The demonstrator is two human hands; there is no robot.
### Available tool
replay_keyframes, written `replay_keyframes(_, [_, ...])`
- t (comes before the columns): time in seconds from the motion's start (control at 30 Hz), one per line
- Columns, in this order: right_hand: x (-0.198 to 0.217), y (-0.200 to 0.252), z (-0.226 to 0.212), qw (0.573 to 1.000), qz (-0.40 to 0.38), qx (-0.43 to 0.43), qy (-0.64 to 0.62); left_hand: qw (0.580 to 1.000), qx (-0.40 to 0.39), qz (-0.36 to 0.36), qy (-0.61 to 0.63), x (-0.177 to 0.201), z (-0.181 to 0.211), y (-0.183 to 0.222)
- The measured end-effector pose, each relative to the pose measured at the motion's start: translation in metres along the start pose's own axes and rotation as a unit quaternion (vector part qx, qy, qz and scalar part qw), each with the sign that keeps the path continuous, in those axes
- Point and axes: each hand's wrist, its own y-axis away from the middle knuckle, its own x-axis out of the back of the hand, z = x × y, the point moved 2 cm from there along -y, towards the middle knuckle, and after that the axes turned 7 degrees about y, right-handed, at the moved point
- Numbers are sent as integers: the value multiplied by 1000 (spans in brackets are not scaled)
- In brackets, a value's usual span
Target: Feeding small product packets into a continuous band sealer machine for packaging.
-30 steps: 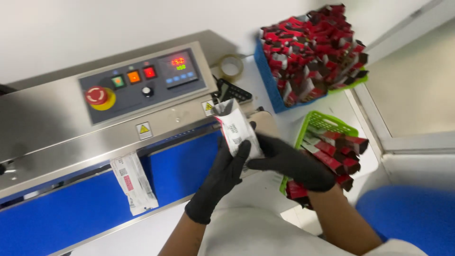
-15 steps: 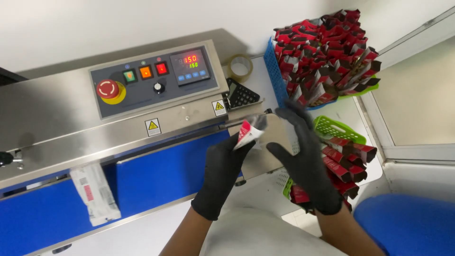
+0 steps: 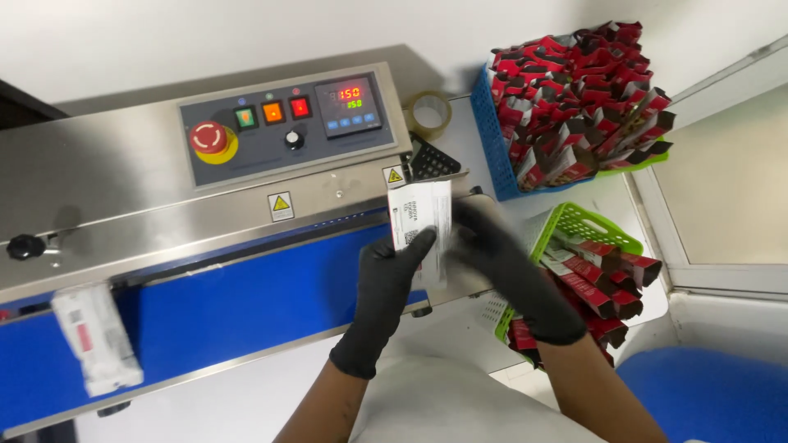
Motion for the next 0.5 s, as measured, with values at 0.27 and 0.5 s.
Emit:
replay_keyframes(0.27, [-13, 17, 23, 973, -98, -198, 69, 965, 89, 98, 228, -7, -9, -5])
replay_keyframes(0.5, [5, -19, 55, 979, 43, -183, 75, 956, 147, 93, 234, -31, -75, -27])
